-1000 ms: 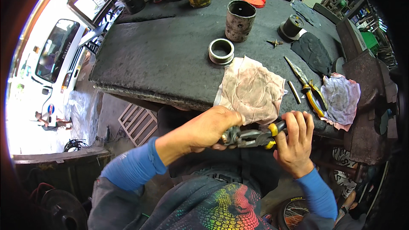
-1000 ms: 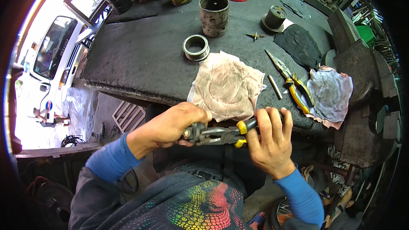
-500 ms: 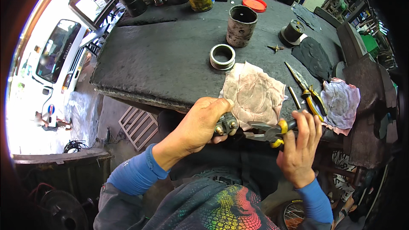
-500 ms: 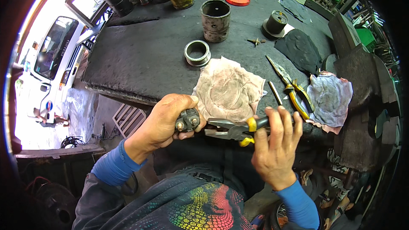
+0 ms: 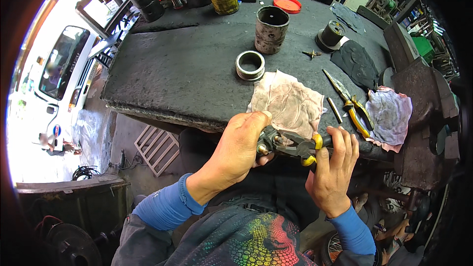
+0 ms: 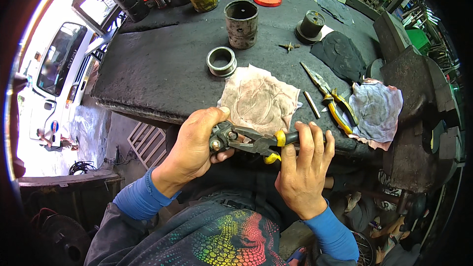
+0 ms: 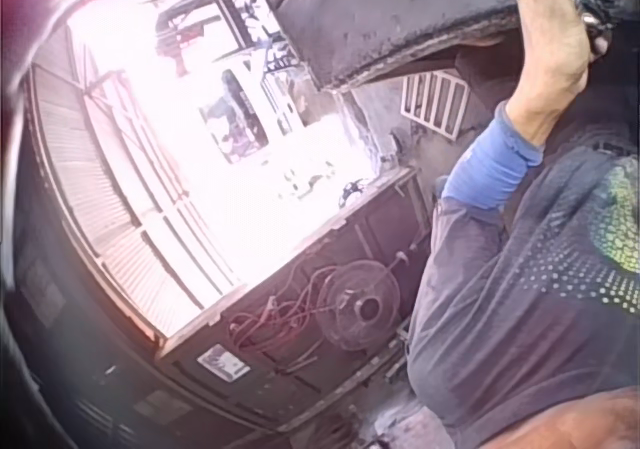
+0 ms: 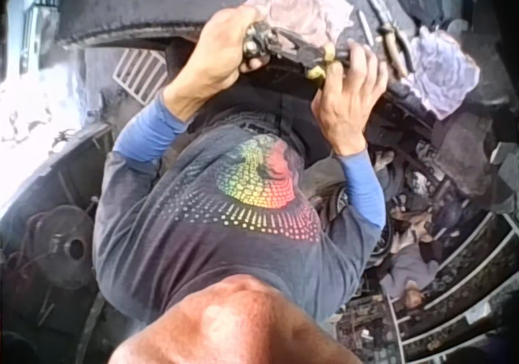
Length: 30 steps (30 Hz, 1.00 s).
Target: The person uses pliers to grip and twist a small cylindrical electrical component on a workbench. They repeatedly adjust the component and wipe it with a cloth while handling it with both hands.
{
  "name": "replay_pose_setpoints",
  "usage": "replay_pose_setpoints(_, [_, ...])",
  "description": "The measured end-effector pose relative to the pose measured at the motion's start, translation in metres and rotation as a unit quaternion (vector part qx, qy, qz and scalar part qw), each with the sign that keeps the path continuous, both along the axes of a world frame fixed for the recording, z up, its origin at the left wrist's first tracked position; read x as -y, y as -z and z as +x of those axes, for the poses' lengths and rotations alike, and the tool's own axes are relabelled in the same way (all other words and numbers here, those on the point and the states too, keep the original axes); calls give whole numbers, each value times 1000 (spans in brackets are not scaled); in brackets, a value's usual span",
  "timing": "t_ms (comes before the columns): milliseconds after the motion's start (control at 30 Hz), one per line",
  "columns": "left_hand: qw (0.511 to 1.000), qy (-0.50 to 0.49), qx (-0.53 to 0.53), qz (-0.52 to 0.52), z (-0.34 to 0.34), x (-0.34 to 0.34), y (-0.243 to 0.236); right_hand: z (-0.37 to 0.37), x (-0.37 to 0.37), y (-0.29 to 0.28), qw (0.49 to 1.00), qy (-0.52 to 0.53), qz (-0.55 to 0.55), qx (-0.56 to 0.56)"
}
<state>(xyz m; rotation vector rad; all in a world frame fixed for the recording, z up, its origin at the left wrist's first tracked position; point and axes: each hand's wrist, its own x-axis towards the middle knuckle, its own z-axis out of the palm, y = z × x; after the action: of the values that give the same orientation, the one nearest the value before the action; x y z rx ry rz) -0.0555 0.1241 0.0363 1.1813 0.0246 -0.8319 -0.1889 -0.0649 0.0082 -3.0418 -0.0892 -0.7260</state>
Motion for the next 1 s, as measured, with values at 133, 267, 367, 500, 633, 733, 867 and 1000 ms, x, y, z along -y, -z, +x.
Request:
replay_pose_setpoints(133, [1000, -1, 11, 6, -4, 1, 2, 1, -1, 1, 1000, 0, -2, 11])
replay_pose_setpoints(267, [999, 13, 25, -21, -5, 2, 5, 2, 10, 1, 999, -25, -18, 17])
replay_pose_setpoints(367, [997, 72, 6, -29, 0, -5, 8, 6, 18, -2, 996, -57, -43, 43])
replay_pose_setpoints(500, [962, 263, -10, 74, 20, -16, -3, 11, 32, -11, 985, -132, -98, 54])
replay_pose_setpoints(633, [860, 463, 143, 157, 34, -19, 12, 27, 39, -20, 950, -260, -154, 83])
replay_pose_setpoints(733, [886, 420, 114, 162, 39, -21, 14, 32, 43, -23, 951, -224, -196, 81])
replay_pose_setpoints(867, [973, 210, 0, 94, 33, -22, 5, 10, 36, -4, 990, -67, -116, 44])
replay_pose_setpoints(1000, [996, 89, -15, 19, 21, -18, 19, 0, 13, 2, 999, -8, -42, -18])
